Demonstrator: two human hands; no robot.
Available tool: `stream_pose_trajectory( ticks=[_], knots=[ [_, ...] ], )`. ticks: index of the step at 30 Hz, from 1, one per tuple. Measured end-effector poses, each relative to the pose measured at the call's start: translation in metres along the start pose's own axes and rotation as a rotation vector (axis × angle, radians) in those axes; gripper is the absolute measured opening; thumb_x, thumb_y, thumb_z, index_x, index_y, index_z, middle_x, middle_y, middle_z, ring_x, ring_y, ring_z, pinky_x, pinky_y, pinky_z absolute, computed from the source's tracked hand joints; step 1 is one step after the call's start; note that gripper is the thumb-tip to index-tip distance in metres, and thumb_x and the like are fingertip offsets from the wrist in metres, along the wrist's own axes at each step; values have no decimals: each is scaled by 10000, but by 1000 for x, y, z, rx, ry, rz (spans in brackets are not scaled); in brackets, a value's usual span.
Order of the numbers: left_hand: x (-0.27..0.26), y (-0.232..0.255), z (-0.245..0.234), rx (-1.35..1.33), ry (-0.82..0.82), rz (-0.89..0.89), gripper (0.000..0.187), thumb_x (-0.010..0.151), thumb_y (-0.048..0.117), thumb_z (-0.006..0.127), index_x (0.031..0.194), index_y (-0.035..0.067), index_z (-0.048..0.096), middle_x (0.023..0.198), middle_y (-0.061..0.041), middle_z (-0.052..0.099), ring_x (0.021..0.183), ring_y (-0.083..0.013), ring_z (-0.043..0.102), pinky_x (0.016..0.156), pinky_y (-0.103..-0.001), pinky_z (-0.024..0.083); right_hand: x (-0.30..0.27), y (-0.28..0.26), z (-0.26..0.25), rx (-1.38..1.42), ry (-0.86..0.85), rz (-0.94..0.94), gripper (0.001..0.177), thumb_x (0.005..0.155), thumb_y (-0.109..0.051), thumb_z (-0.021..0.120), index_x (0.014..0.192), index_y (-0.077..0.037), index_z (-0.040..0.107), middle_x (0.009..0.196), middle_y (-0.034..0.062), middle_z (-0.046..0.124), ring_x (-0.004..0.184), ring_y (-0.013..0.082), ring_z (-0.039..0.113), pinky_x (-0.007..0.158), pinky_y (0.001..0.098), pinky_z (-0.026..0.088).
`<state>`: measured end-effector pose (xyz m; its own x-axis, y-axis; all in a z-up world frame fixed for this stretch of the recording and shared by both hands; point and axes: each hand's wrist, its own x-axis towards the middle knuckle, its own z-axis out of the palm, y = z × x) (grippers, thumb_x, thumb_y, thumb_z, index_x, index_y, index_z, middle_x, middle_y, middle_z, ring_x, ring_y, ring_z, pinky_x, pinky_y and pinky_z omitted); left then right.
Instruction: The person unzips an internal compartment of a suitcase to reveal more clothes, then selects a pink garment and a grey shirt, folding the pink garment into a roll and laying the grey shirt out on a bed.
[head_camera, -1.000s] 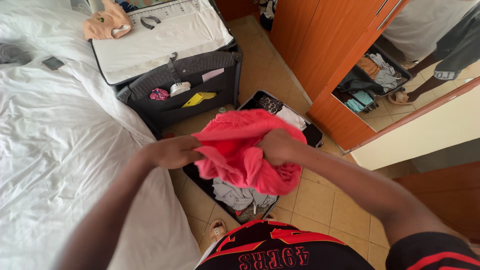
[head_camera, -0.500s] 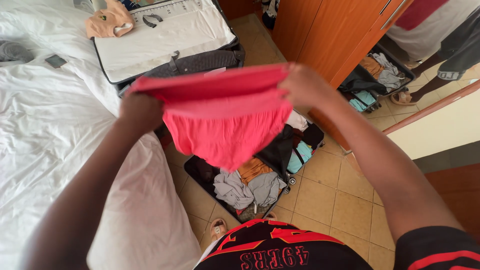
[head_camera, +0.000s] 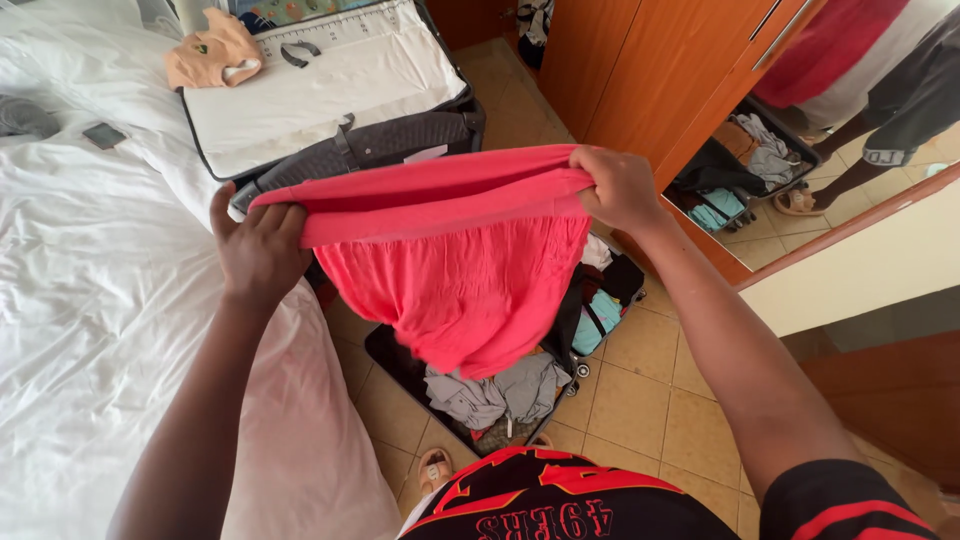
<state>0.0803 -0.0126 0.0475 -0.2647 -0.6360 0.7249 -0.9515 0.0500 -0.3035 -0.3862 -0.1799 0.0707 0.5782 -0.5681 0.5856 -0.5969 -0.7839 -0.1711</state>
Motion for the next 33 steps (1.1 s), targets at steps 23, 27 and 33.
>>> stream_pose_trajectory(
  ticks=[23, 27, 33],
  knots=[
    [5, 3, -16, -278, -102, 86, 302, 775, 310, 867, 722, 180, 599, 816, 30, 561, 831, -176, 577, 985, -482, 349, 26, -42, -35, 468, -40, -49, 134, 767, 44, 638, 872, 3, 566, 834, 69, 574, 716, 172, 539, 636, 302, 450],
    [-5, 4, -23, -194, -198, -27, 342, 737, 377, 873, 714, 162, 608, 1015, -27, 604, 1022, -206, 553, 941, -500, 328, 24, -38, -37, 344, -92, -133, 180, 777, 56, 651, 943, -8, 674, 850, 65, 605, 730, 191, 586, 648, 318, 476],
    [-14, 3, -39, -55, -205, -85, 306, 745, 356, 876, 699, 160, 645, 914, 20, 651, 1050, -217, 607, 961, -497, 357, 22, -31, -35, 287, -45, -252, 107, 748, 77, 626, 812, -4, 599, 835, 92, 564, 1019, 290, 644, 732, 337, 493]
  ],
)
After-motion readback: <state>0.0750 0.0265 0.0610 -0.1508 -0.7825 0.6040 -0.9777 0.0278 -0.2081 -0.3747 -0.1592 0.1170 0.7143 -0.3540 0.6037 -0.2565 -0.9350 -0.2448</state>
